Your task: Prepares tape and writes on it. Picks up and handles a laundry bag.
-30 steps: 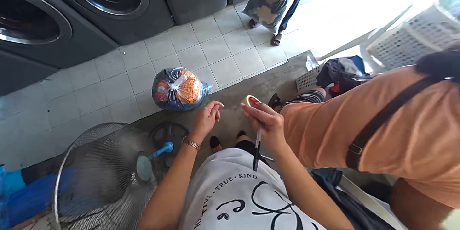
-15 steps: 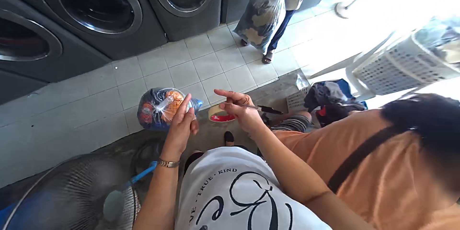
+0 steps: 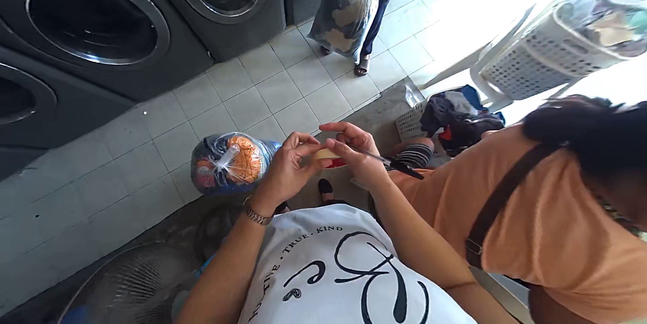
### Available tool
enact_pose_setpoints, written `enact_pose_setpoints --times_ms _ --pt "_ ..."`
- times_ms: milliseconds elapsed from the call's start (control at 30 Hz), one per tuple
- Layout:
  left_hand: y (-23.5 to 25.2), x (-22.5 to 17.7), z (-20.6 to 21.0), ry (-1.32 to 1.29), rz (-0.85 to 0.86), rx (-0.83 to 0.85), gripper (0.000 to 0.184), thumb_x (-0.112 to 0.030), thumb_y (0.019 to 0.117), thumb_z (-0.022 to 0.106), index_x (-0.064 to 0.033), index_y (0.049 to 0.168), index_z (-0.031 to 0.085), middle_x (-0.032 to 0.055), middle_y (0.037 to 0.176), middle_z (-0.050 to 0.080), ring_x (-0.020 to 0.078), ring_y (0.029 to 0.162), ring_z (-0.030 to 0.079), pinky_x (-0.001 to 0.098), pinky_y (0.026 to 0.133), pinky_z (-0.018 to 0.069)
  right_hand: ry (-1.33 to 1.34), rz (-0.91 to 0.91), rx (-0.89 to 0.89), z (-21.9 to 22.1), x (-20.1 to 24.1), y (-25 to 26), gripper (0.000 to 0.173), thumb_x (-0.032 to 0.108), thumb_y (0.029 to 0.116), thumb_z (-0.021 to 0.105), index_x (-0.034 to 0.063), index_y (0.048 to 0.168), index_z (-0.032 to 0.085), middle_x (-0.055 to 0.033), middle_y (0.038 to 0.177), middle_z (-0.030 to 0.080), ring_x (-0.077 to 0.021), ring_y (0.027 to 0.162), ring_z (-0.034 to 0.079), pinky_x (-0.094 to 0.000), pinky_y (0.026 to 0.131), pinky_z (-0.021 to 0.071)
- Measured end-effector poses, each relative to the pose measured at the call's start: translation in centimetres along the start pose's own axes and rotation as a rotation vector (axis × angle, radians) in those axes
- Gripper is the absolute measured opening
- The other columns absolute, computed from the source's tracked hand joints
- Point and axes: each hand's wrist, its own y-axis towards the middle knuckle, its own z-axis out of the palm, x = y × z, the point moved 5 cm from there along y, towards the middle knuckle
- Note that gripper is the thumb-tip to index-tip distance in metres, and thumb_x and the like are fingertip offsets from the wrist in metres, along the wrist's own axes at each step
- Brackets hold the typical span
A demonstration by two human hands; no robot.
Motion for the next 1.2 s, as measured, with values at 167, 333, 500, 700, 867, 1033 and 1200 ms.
enact_pose_setpoints --times_ms 167,333,500,700,867,1033,1200 --pt "-1.1 -0.3 -1.4 -0.100 -0.016 0.036 0.029 -0.024 0.0934 0.076 -0.0134 0.120 0.076 -0.0023 0.098 0.068 0.0038 0.081 0.063 0.0186 0.072 0.0544 -0.509 -0.160 -0.163 0.0 1.6 -0.8 0.046 0.042 0.1084 0.046 0.0135 0.141 0.060 -0.0073 0.114 0.061 -0.0122 0.084 0.062 -0.0322 0.069 0.0567" --pt "-1.8 -0.2 -3.4 -0.082 -0.010 -0.092 0.034 -0.022 0.0930 0.076 -0.0159 0.126 0.073 -0.0001 0.101 0.066 0.0092 0.088 0.065 0.0235 0.077 0.0577 -0.152 -0.249 -0.375 -0.6 5.3 -3.2 0.026 0.037 0.1078 0.053 0.0134 0.107 0.065 -0.0005 0.103 0.068 -0.0106 0.074 0.068 -0.0271 0.059 0.0616" --pt "-1.0 -2.0 -3.2 -0.034 0.039 -0.112 0.025 -0.023 0.0926 0.076 -0.0107 0.114 0.075 -0.0015 0.098 0.068 0.0059 0.083 0.064 0.0204 0.075 0.0555 0.183 -0.252 -0.209 1.8 5.0 -3.1 0.019 -0.004 0.0892 0.073 0.0060 0.106 0.074 -0.0090 0.120 0.065 -0.0209 0.105 0.069 -0.0384 0.086 0.0646" --pt "0.8 -4.8 -2.4 0.078 0.085 -0.042 0.029 -0.025 0.0925 0.075 -0.0096 0.117 0.075 0.0007 0.103 0.073 0.0060 0.094 0.068 0.0242 0.084 0.0583 -0.049 -0.426 -0.222 0.5 6.7 -2.2 0.009 0.008 0.0886 0.071 0.0053 0.096 0.075 -0.0047 0.098 0.068 -0.0121 0.094 0.066 -0.0265 0.080 0.0583" --pt "2.7 -6.7 -1.8 -0.056 0.061 -0.027 0.036 -0.027 0.0871 0.081 -0.0091 0.118 0.076 -0.0012 0.100 0.070 0.0047 0.090 0.065 0.0216 0.081 0.0556 0.061 -0.376 -0.178 -1.2 8.3 -0.3 0.008 0.000 0.0903 0.068 0.0019 0.097 0.072 -0.0083 0.095 0.067 -0.0174 0.084 0.070 -0.0324 0.075 0.0635" --pt "5.9 -7.0 -1.7 -0.073 0.026 -0.134 0.021 -0.020 0.0954 0.070 -0.0037 0.109 0.076 0.0006 0.093 0.070 0.0048 0.082 0.065 0.0207 0.075 0.0556 -0.697 -0.746 -0.441 -2.8 16.4 2.8 0.034 0.018 0.1062 0.050 0.0213 0.131 0.072 -0.0018 0.143 0.063 -0.0166 0.140 0.050 -0.0389 0.119 0.0383" --pt "7.0 -8.2 -0.6 -0.137 0.055 -0.102 0.026 -0.020 0.0983 0.067 -0.0058 0.119 0.074 0.0033 0.107 0.074 0.0091 0.096 0.071 0.0246 0.088 0.0590 -1.172 -1.036 -0.674 -3.6 23.2 1.2 0.051 0.052 0.1091 0.036 0.0412 0.159 0.035 0.0089 0.174 0.013 -0.0233 0.161 -0.002 -0.0619 0.127 -0.0029"
